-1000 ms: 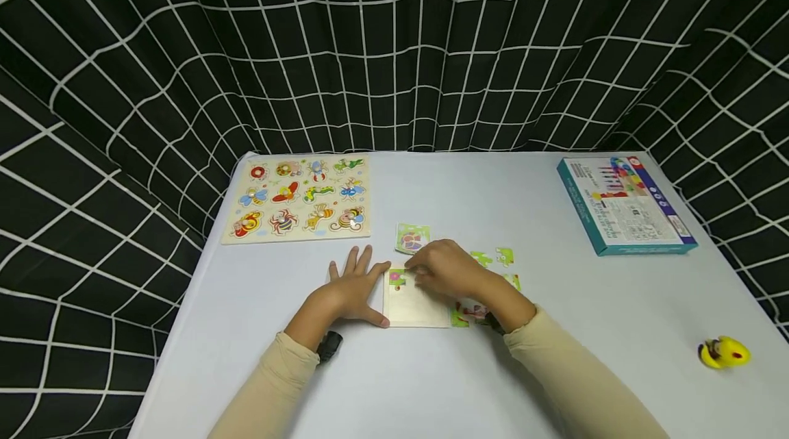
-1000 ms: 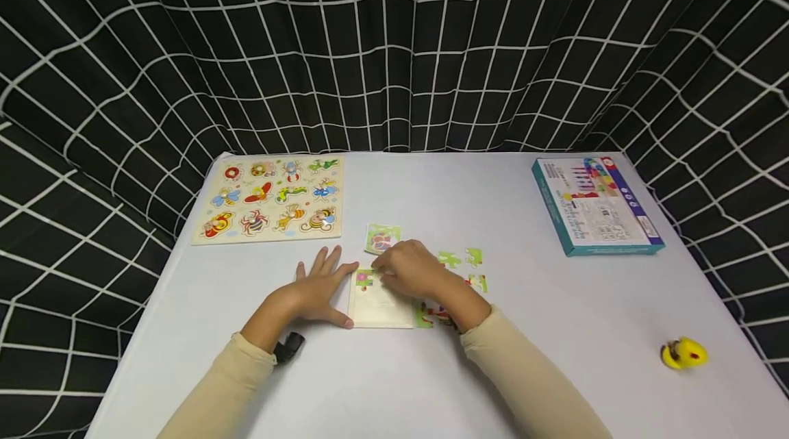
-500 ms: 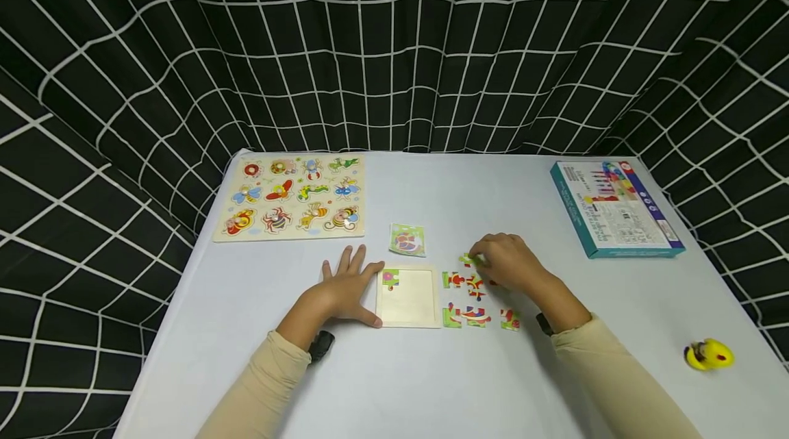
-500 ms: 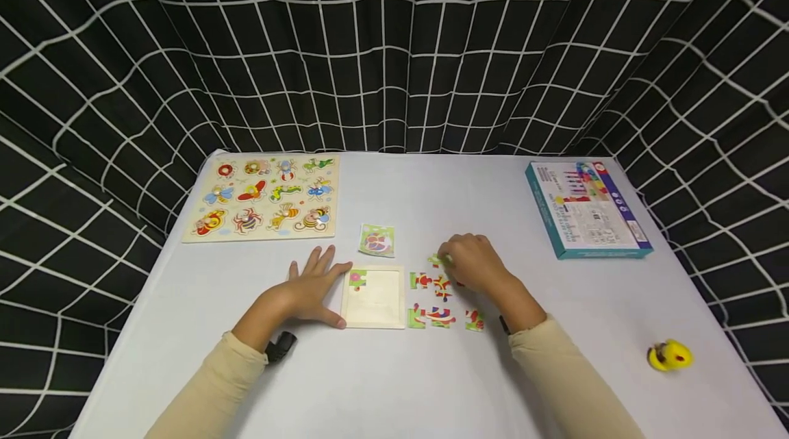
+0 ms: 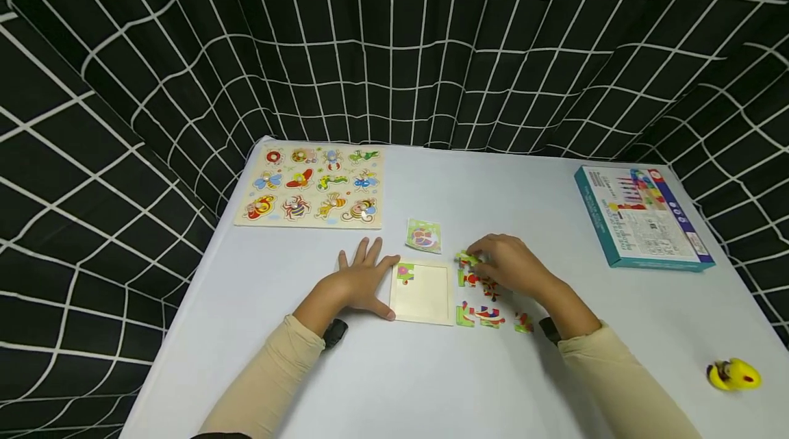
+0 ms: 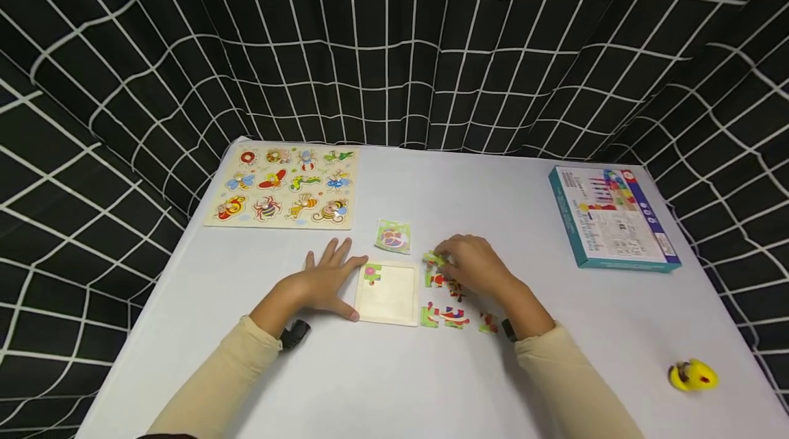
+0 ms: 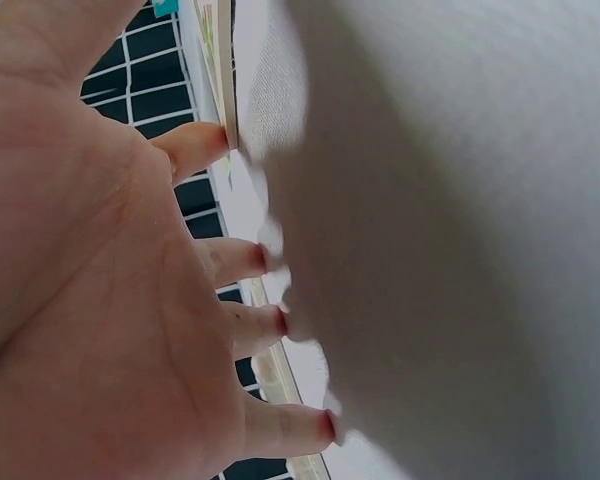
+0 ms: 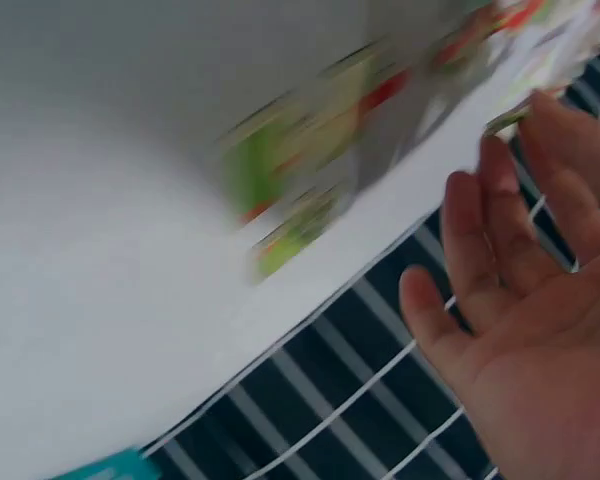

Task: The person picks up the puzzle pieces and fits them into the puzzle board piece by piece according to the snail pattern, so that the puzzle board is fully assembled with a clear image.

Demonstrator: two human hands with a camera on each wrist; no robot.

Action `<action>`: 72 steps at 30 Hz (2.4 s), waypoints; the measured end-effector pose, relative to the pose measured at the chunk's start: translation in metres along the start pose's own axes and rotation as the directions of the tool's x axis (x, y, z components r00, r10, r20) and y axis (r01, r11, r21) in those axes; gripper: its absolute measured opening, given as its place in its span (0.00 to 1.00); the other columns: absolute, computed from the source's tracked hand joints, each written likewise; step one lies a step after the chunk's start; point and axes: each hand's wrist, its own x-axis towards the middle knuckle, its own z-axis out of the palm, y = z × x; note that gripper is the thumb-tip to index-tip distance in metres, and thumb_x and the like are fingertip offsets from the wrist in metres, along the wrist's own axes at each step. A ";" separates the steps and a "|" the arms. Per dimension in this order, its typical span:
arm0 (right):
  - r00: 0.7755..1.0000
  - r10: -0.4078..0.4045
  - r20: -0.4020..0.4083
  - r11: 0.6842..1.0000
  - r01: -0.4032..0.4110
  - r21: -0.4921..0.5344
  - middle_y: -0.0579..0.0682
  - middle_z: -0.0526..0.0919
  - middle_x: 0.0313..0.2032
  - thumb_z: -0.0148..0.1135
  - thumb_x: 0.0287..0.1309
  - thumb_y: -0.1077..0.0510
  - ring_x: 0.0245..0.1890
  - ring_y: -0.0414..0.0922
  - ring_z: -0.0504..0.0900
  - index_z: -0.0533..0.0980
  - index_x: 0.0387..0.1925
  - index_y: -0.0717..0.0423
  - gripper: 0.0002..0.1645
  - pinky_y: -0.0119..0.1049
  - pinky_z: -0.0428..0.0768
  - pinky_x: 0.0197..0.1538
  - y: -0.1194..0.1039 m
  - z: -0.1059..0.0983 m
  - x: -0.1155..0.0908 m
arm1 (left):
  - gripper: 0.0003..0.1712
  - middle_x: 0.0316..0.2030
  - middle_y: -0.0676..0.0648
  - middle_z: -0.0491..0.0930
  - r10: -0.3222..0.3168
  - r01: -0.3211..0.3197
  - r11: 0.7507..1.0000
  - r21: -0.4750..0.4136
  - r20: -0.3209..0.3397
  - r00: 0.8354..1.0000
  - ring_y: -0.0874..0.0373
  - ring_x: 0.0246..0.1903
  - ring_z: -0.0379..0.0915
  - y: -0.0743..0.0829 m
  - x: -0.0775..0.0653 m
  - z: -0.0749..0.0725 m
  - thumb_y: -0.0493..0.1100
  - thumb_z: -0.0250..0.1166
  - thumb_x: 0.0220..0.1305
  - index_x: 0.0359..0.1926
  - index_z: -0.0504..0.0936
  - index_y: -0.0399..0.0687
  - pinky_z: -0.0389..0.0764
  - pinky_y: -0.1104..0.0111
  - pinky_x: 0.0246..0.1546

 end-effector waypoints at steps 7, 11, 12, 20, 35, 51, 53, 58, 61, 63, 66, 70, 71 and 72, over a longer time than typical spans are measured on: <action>0.977 -0.212 0.006 0.977 0.211 0.040 0.49 0.86 0.43 0.71 0.53 0.59 0.44 0.47 0.83 0.84 0.45 0.55 0.16 0.51 0.77 0.53 -0.038 0.016 0.017 | 0.64 0.76 0.38 0.32 -0.012 0.012 1.000 0.015 0.015 1.000 0.37 0.74 0.22 0.002 0.003 0.000 0.67 0.76 0.40 0.76 0.52 0.60 0.38 0.30 0.64; 0.970 -0.244 0.005 0.969 0.244 0.025 0.48 0.87 0.41 0.72 0.52 0.60 0.41 0.44 0.83 0.85 0.43 0.54 0.15 0.49 0.77 0.53 -0.049 0.023 0.024 | 0.64 0.76 0.38 0.32 -0.008 0.007 1.000 0.020 0.017 1.000 0.36 0.74 0.24 0.002 0.003 -0.001 0.67 0.76 0.41 0.75 0.52 0.60 0.39 0.30 0.64; 0.968 -0.250 0.007 0.968 0.250 0.014 0.47 0.87 0.41 0.72 0.52 0.60 0.41 0.44 0.83 0.85 0.43 0.54 0.14 0.49 0.77 0.53 -0.051 0.025 0.025 | 0.64 0.76 0.38 0.32 -0.008 0.008 1.000 0.022 0.019 1.000 0.37 0.74 0.23 0.002 0.003 -0.001 0.67 0.75 0.41 0.76 0.52 0.60 0.39 0.30 0.64; 0.970 -0.241 -0.002 0.959 0.238 -0.155 0.47 0.86 0.41 0.73 0.51 0.58 0.47 0.48 0.82 0.86 0.41 0.49 0.13 0.53 0.72 0.59 -0.063 0.031 0.023 | 0.65 0.76 0.38 0.31 -0.012 0.012 1.000 0.026 0.021 1.000 0.36 0.74 0.23 0.001 0.002 -0.002 0.68 0.75 0.41 0.76 0.52 0.59 0.39 0.29 0.63; 0.982 -0.188 -0.022 0.935 0.172 -0.309 0.46 0.85 0.40 0.73 0.51 0.57 0.50 0.51 0.80 0.86 0.40 0.46 0.12 0.52 0.69 0.62 -0.073 0.033 0.021 | 0.65 0.76 0.38 0.31 -0.012 0.011 1.000 0.018 0.025 1.000 0.37 0.74 0.22 0.002 0.003 -0.003 0.67 0.75 0.41 0.76 0.51 0.59 0.39 0.30 0.63; 0.979 -0.202 0.036 0.957 0.205 -0.203 0.46 0.85 0.45 0.69 0.55 0.59 0.51 0.50 0.80 0.85 0.44 0.48 0.13 0.57 0.68 0.62 -0.070 0.027 0.017 | 0.64 0.76 0.37 0.33 -0.013 0.013 1.000 -0.008 0.003 1.000 0.36 0.74 0.23 0.000 0.001 0.001 0.66 0.76 0.40 0.75 0.54 0.58 0.39 0.29 0.63; 0.978 -0.199 0.068 0.972 0.206 -0.115 0.46 0.85 0.47 0.69 0.55 0.59 0.53 0.50 0.79 0.85 0.45 0.49 0.14 0.59 0.67 0.63 -0.066 0.021 0.016 | 0.64 0.76 0.36 0.33 -0.014 0.014 1.000 -0.014 0.000 1.000 0.36 0.74 0.23 0.000 0.000 0.002 0.66 0.77 0.40 0.75 0.54 0.57 0.38 0.29 0.63; 0.992 -0.128 0.005 0.992 0.128 0.003 0.50 0.85 0.48 0.68 0.56 0.59 0.55 0.51 0.79 0.84 0.45 0.55 0.14 0.58 0.68 0.62 -0.038 0.006 0.005 | 0.64 0.76 0.36 0.34 0.002 -0.002 1.000 -0.022 -0.005 1.000 0.35 0.74 0.23 0.000 0.001 0.002 0.65 0.77 0.39 0.75 0.55 0.56 0.37 0.28 0.62; 0.998 -0.013 -0.068 1.000 0.011 -0.025 0.54 0.85 0.48 0.69 0.54 0.59 0.54 0.54 0.79 0.84 0.45 0.57 0.15 0.58 0.68 0.61 -0.012 -0.003 -0.006 | 0.64 0.76 0.35 0.34 0.013 -0.013 1.000 -0.025 -0.009 1.000 0.35 0.74 0.23 0.002 0.001 0.001 0.65 0.78 0.39 0.75 0.55 0.56 0.37 0.28 0.62; 0.995 0.065 -0.079 0.996 -0.070 -0.051 0.56 0.84 0.49 0.70 0.53 0.59 0.55 0.57 0.78 0.83 0.46 0.58 0.17 0.60 0.66 0.62 0.005 -0.007 -0.014 | 0.64 0.76 0.35 0.34 0.017 -0.017 0.999 -0.029 -0.012 1.000 0.35 0.74 0.23 0.001 0.001 0.001 0.64 0.78 0.39 0.75 0.55 0.55 0.37 0.28 0.62; 0.983 0.170 -0.069 0.981 -0.176 -0.086 0.58 0.83 0.50 0.71 0.51 0.60 0.56 0.60 0.76 0.82 0.48 0.58 0.20 0.63 0.64 0.62 0.024 -0.014 -0.026 | 0.64 0.76 0.35 0.34 0.019 -0.019 0.999 -0.029 -0.012 1.000 0.35 0.74 0.23 0.001 0.000 0.001 0.64 0.78 0.39 0.75 0.55 0.56 0.37 0.28 0.62; 0.969 0.239 -0.066 0.962 -0.246 -0.117 0.59 0.84 0.49 0.72 0.49 0.63 0.54 0.61 0.78 0.83 0.46 0.59 0.19 0.65 0.65 0.59 0.038 -0.016 -0.034 | 0.63 0.76 0.35 0.34 0.019 -0.020 0.999 -0.028 -0.009 1.000 0.35 0.74 0.23 0.001 -0.002 -0.001 0.64 0.78 0.40 0.75 0.55 0.55 0.37 0.28 0.62; 0.966 0.249 -0.063 0.960 -0.255 -0.118 0.59 0.84 0.49 0.72 0.49 0.64 0.54 0.61 0.78 0.84 0.45 0.59 0.18 0.65 0.65 0.59 0.040 -0.015 -0.035 | 0.64 0.76 0.35 0.34 0.019 -0.019 0.999 -0.030 -0.007 1.000 0.35 0.74 0.23 0.001 -0.002 -0.001 0.64 0.78 0.40 0.75 0.55 0.55 0.37 0.28 0.62; 0.965 0.256 -0.060 0.958 -0.261 -0.116 0.60 0.84 0.49 0.72 0.49 0.65 0.54 0.61 0.78 0.84 0.45 0.59 0.18 0.66 0.65 0.59 0.042 -0.015 -0.035 | 0.64 0.76 0.35 0.34 0.019 -0.020 0.999 -0.031 -0.007 1.000 0.35 0.74 0.22 0.002 -0.002 -0.001 0.64 0.78 0.40 0.75 0.55 0.55 0.36 0.28 0.62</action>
